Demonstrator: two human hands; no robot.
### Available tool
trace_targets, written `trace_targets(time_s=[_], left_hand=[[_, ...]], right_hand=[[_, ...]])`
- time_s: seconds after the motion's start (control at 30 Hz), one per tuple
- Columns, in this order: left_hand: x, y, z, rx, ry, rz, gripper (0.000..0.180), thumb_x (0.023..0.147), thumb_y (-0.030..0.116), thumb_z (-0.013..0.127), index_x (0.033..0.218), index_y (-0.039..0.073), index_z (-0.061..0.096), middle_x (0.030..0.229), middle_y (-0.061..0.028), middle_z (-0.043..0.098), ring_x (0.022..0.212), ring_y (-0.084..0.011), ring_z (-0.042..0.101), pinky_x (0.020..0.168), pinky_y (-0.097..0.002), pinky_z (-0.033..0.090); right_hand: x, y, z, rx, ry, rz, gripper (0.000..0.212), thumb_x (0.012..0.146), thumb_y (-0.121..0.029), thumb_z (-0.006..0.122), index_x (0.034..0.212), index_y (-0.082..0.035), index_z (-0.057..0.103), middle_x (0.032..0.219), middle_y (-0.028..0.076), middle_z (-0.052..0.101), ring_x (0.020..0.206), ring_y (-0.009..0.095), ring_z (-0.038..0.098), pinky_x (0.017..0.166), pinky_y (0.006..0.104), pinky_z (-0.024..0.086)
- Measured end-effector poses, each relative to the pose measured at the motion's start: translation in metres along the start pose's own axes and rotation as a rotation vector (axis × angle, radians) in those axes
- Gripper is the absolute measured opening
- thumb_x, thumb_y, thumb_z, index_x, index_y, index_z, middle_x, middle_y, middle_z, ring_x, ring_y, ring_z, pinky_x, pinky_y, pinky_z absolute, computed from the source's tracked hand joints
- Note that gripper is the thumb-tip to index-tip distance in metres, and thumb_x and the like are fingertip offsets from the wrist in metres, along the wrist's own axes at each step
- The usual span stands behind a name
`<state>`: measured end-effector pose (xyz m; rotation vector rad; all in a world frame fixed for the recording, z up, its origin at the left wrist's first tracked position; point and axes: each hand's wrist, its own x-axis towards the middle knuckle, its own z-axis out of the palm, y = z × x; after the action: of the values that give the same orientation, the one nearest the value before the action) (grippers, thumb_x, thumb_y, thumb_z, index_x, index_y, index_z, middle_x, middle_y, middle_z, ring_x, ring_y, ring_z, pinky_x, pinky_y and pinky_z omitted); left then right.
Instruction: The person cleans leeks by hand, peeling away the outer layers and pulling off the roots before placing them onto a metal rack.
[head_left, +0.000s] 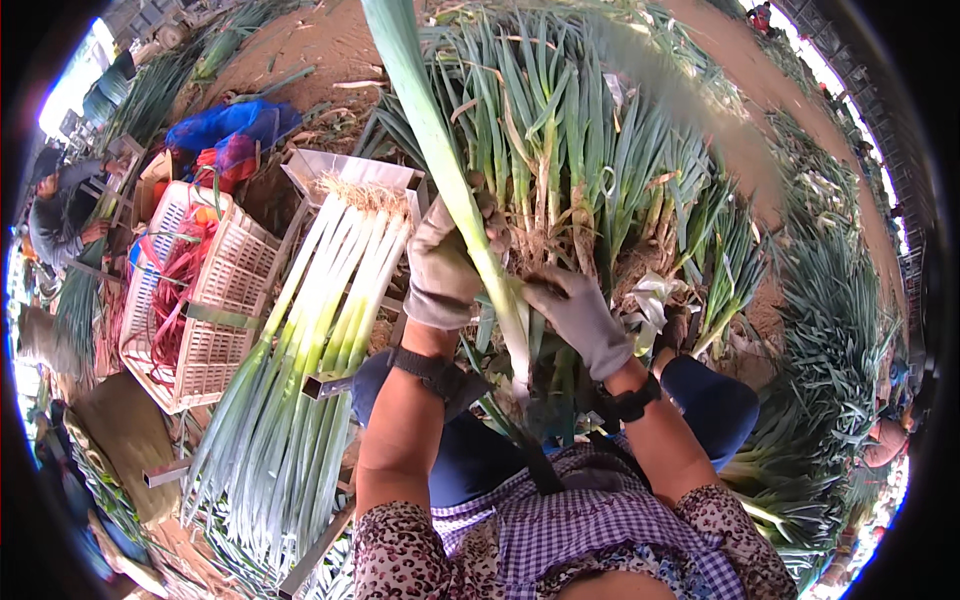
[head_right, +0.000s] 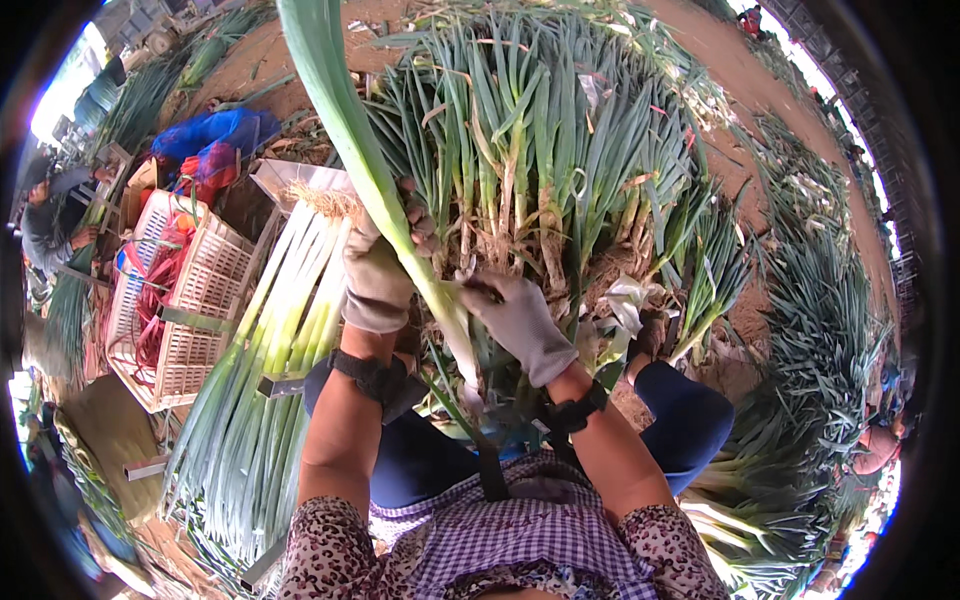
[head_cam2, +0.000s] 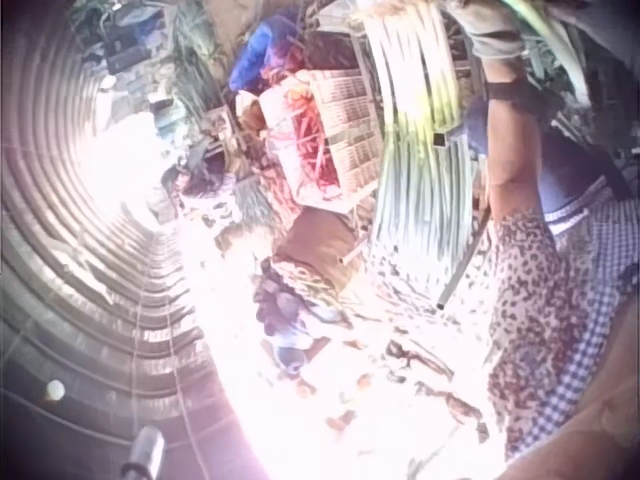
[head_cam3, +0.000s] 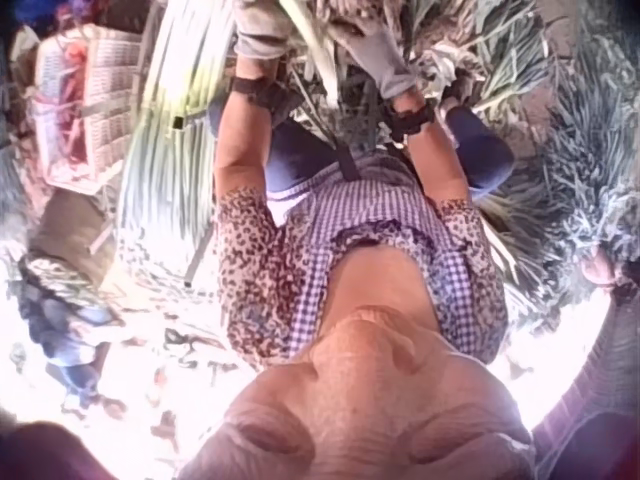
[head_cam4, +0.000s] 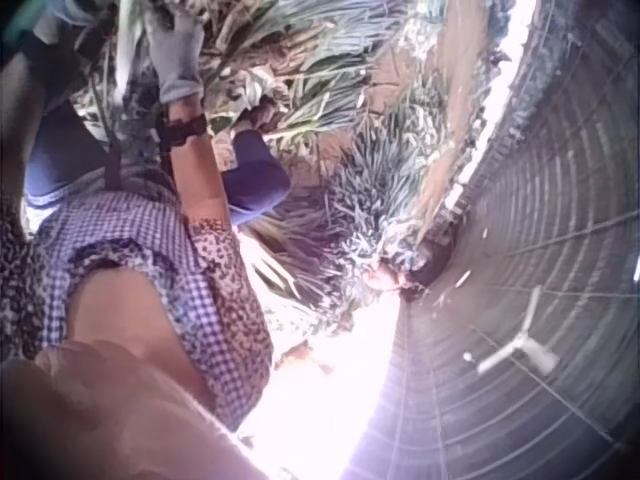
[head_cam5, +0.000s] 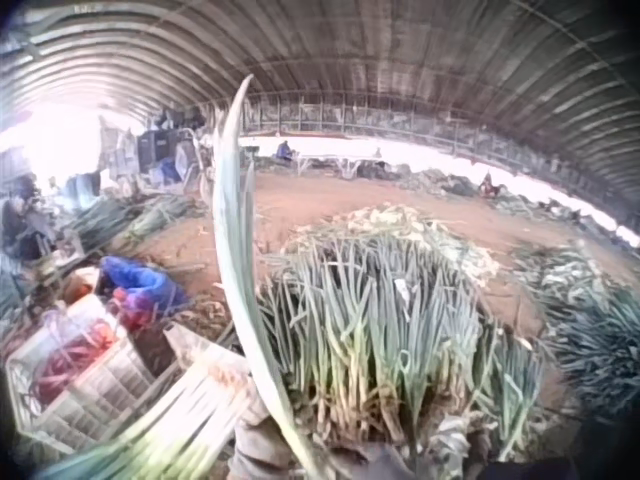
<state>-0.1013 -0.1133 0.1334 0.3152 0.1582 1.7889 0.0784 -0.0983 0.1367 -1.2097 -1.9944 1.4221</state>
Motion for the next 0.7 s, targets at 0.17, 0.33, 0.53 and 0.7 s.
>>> trace_targets(time_s=[0.17,0.33,0.53,0.7], left_hand=[[0.0,0.001,0.0,-0.137,-0.086,-0.086,0.047,0.082,0.029,0.065,0.116,0.0,0.051,0.081,-0.0072,0.05,0.066,-0.0187,0.046,0.057,-0.0303,0.037],[-0.005,-0.003,-0.005,-0.124,-0.108,-0.151,0.053,0.079,0.032,0.067,0.118,0.001,0.049,0.081,-0.0076,0.05,0.067,-0.0193,0.046,0.058,-0.031,0.036],[-0.003,-0.002,-0.006,-0.122,-0.112,-0.158,0.055,0.078,0.033,0.062,0.12,0.0,0.047,0.081,-0.0081,0.05,0.068,-0.0197,0.046,0.057,-0.0306,0.037],[-0.005,0.0,-0.004,-0.206,-0.147,-0.19,0.058,0.075,0.033,0.064,0.119,-0.001,0.048,0.081,-0.0085,0.052,0.066,-0.0192,0.047,0.056,-0.0302,0.038]], right_hand=[[0.01,-0.029,0.012,-0.101,0.15,-0.238,0.032,0.08,-0.028,0.068,0.092,0.002,0.066,0.081,0.012,0.067,0.074,0.013,0.062,0.066,0.0308,0.049],[0.02,-0.011,0.001,-0.085,-0.121,0.072,0.017,0.079,-0.015,0.065,0.089,0.0,0.067,0.072,0.007,0.063,0.065,0.015,0.057,0.06,0.0284,0.044],[-0.009,-0.038,-0.005,0.075,-0.047,0.013,0.03,0.082,-0.024,0.069,0.097,0.001,0.063,0.083,0.01,0.066,0.077,0.017,0.063,0.071,0.0313,0.049],[0.01,-0.019,0.018,0.032,0.097,-0.325,0.027,0.086,-0.025,0.066,0.096,0.0,0.065,0.078,0.005,0.064,0.072,0.011,0.059,0.066,0.0276,0.047]])
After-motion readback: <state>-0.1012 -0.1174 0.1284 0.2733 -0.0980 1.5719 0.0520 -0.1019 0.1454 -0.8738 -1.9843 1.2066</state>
